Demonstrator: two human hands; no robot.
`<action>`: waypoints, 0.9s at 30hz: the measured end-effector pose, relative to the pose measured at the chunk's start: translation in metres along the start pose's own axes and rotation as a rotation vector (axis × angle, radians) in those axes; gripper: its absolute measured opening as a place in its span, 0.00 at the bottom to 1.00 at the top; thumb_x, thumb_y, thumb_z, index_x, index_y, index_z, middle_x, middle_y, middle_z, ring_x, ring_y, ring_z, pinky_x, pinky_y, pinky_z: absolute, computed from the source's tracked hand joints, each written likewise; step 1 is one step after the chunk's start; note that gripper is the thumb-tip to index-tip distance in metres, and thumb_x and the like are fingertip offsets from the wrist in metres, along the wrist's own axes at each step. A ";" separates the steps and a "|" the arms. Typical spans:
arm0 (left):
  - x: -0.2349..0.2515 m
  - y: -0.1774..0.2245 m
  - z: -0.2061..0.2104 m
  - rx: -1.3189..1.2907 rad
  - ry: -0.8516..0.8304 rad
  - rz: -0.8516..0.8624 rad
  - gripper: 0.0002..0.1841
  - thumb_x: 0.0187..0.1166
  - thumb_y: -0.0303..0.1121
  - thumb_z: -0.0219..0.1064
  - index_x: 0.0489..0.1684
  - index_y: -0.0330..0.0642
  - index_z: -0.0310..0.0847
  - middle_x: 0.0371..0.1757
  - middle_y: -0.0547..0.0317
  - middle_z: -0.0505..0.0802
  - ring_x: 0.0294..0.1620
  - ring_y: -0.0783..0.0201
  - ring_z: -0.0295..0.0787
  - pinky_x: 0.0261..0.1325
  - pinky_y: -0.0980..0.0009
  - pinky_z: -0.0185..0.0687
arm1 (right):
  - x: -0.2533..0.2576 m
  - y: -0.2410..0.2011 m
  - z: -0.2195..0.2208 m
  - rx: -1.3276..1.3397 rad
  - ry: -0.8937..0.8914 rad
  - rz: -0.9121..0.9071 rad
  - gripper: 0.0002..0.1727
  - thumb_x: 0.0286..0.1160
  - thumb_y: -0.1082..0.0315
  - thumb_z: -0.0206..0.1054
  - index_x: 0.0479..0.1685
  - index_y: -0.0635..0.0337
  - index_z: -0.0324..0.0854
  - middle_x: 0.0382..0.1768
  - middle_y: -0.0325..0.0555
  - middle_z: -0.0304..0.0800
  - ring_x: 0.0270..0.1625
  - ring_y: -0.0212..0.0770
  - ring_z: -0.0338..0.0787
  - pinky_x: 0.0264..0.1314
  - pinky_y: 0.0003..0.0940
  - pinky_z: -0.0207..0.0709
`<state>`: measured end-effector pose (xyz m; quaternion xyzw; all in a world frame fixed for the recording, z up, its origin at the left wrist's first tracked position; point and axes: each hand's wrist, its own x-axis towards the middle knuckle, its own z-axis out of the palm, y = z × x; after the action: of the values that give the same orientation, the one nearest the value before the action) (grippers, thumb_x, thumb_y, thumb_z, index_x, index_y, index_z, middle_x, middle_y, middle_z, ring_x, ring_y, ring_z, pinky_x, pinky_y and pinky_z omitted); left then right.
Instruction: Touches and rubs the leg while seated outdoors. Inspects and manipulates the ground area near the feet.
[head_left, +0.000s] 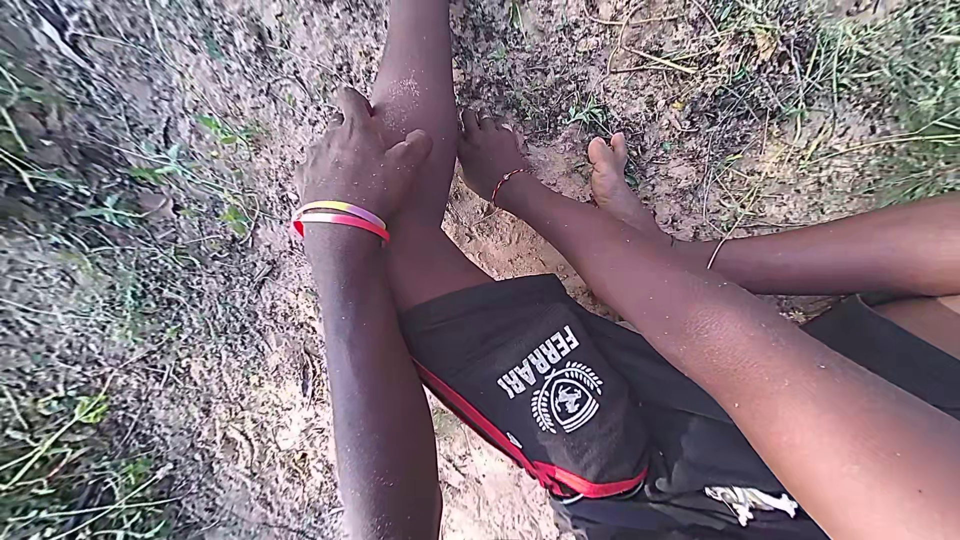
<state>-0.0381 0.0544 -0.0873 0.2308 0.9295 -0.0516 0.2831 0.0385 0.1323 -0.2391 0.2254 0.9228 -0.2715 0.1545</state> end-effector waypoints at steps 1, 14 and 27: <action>0.000 0.001 -0.001 0.009 0.001 -0.004 0.40 0.77 0.60 0.59 0.83 0.42 0.60 0.66 0.27 0.84 0.70 0.25 0.79 0.61 0.21 0.65 | 0.000 -0.001 0.002 -0.023 -0.015 -0.014 0.22 0.83 0.76 0.56 0.74 0.70 0.77 0.83 0.66 0.67 0.74 0.67 0.79 0.59 0.61 0.79; 0.002 0.001 0.003 0.008 0.009 -0.011 0.40 0.78 0.60 0.60 0.83 0.41 0.61 0.68 0.25 0.83 0.71 0.25 0.78 0.63 0.22 0.65 | -0.058 0.010 -0.001 -0.084 -0.228 -0.052 0.16 0.81 0.69 0.62 0.57 0.76 0.81 0.59 0.71 0.84 0.59 0.69 0.88 0.54 0.63 0.82; 0.002 0.002 0.006 -0.018 0.002 0.007 0.39 0.79 0.59 0.61 0.82 0.40 0.61 0.68 0.24 0.82 0.72 0.25 0.77 0.64 0.22 0.64 | -0.118 0.034 0.004 0.064 0.067 -0.138 0.19 0.85 0.61 0.63 0.54 0.72 0.82 0.48 0.67 0.88 0.51 0.68 0.91 0.45 0.58 0.83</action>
<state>-0.0356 0.0552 -0.0929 0.2314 0.9294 -0.0421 0.2844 0.1563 0.1163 -0.2086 0.1749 0.9316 -0.3033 0.0974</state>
